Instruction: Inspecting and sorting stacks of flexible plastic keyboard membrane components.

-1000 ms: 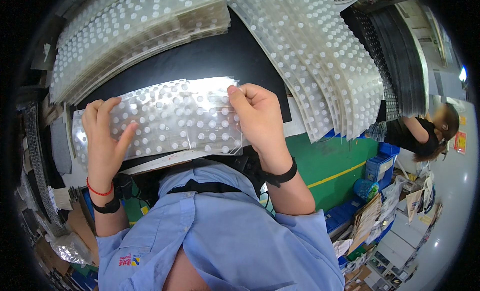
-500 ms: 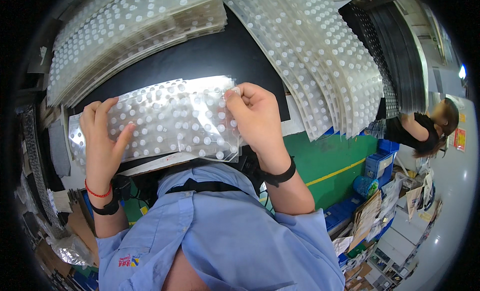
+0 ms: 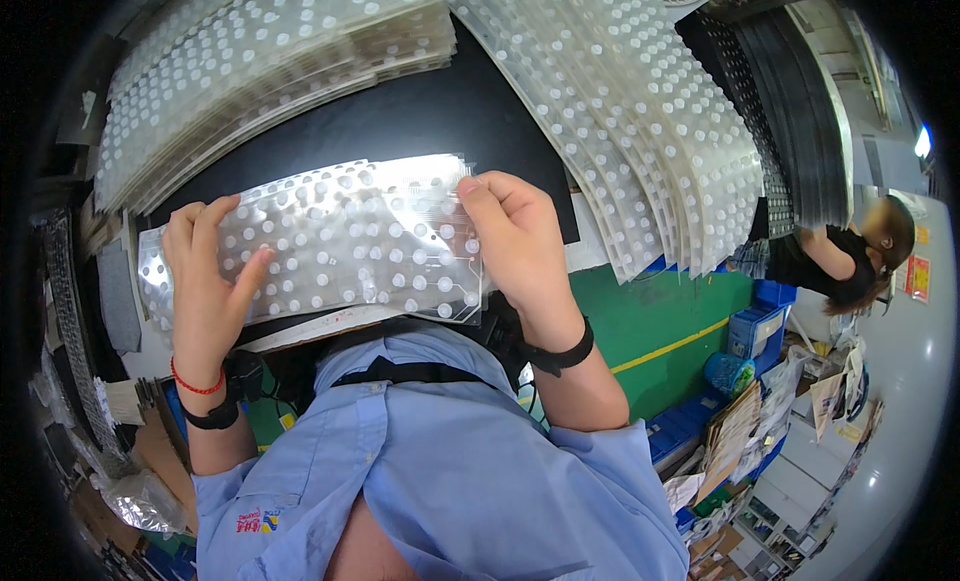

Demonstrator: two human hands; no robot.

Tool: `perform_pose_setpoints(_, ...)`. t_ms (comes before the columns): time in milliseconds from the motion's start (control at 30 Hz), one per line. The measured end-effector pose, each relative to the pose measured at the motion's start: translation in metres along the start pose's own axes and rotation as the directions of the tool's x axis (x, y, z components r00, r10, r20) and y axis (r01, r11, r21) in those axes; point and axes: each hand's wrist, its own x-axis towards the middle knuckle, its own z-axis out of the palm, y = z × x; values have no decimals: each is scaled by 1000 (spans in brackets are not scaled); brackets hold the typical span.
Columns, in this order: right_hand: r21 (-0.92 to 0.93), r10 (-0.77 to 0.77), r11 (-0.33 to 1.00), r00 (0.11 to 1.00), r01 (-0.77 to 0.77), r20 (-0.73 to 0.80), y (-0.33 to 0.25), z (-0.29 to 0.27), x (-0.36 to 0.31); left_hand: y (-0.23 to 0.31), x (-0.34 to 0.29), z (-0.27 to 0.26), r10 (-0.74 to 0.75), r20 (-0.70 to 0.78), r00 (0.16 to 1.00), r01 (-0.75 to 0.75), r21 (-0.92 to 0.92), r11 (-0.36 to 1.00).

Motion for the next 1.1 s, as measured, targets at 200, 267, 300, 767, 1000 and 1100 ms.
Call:
perform_pose_setpoints(200, -110, -114, 986, 985, 129, 130, -12, 6, -19, -2, -3, -1, 16, -41, 999, -16, 7, 1000)
perform_pose_setpoints(267, -314, -122, 932, 971, 184, 207, -20, -5, -22, -1, -5, -7, -57, 43, 997, 56, 19, 998)
perform_pose_setpoints(300, -314, -133, 930, 970, 194, 205, -25, -11, -25, -2, -5, -8, -50, 34, 998, 49, 19, 999)
perform_pose_setpoints(767, -131, -484, 834, 595, 536, -642, -72, -182, -76, 12, -5, -17, 281, 137, 950, -266, -118, 957)
perform_pose_setpoints(1000, -382, -544, 801, 294, 460, -786, -69, -158, -65, 19, -6, -10, 190, 354, 916, -150, -136, 979)
perform_pose_setpoints(1100, -810, -812, 583, 13, 59, -583, -69, -127, -68, 22, -5, -13, 200, 345, 917, -153, -159, 975)
